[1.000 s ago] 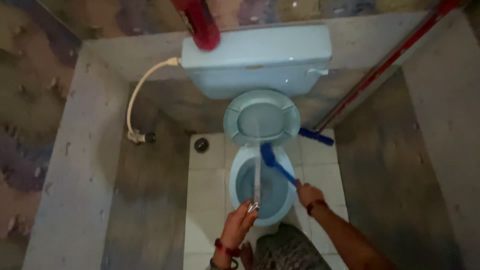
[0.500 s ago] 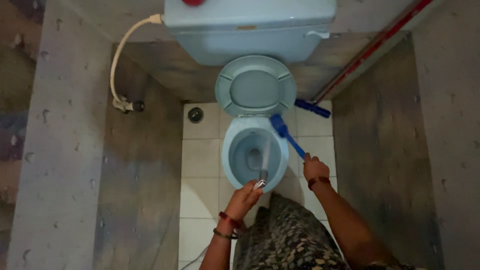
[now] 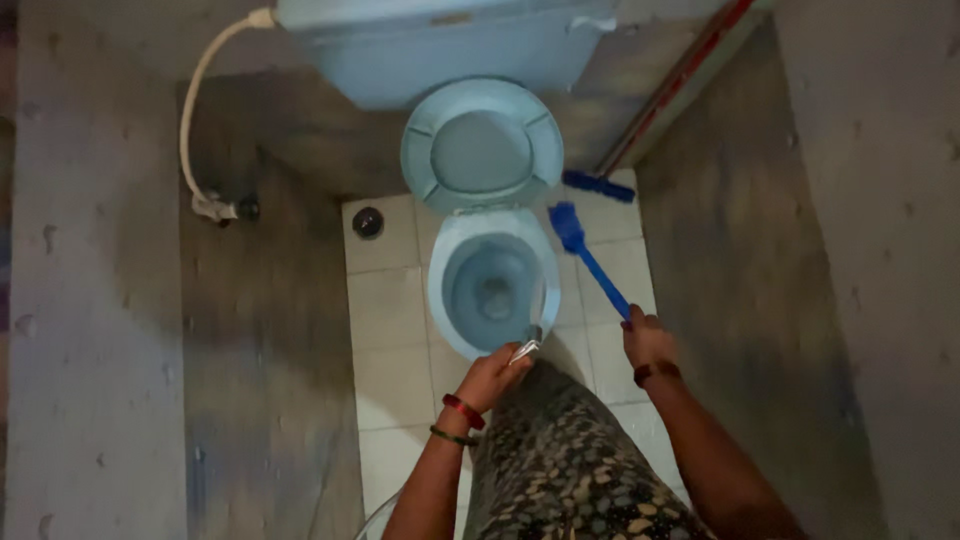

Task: The person scrubs the interior of a toilet bowl with a blue brush while using a handheld sprayer to rinse the surfaces.

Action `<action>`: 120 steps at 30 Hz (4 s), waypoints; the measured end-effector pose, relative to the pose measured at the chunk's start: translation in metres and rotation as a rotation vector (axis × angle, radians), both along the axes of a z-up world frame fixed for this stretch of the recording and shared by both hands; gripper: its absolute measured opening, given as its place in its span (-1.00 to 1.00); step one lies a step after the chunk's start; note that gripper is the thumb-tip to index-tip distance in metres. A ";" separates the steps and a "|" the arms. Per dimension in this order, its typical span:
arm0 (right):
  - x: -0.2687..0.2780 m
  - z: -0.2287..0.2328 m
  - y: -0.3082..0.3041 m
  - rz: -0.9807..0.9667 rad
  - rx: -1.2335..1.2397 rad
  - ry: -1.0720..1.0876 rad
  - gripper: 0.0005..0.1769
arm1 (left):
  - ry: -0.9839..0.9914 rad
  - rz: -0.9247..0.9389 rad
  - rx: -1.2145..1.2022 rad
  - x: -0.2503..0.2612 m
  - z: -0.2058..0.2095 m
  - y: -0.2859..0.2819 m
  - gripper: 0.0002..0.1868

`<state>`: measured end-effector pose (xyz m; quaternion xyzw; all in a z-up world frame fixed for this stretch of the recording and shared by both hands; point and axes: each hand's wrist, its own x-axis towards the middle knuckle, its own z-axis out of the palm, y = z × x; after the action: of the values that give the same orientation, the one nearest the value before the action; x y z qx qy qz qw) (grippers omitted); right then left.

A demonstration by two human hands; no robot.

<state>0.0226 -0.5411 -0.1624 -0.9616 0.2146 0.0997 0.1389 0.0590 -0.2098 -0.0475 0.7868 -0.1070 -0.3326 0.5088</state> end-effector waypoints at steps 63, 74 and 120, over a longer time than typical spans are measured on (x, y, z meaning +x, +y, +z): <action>-0.007 0.039 0.093 0.043 0.049 0.061 -0.67 | -0.078 0.291 -0.028 -0.034 0.062 0.112 -0.58; 0.004 0.035 0.061 -0.126 0.091 0.052 -0.60 | -0.147 0.084 -0.048 -0.017 0.043 0.066 -0.49; -0.146 0.028 0.122 -0.377 0.426 0.054 -0.38 | -0.236 0.126 0.082 -0.192 0.065 0.182 -0.58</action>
<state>-0.1238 -0.4190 -0.1344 -0.8509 0.3673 0.1406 0.3483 -0.1325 -0.0279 0.0173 0.8459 -0.1026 -0.2091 0.4798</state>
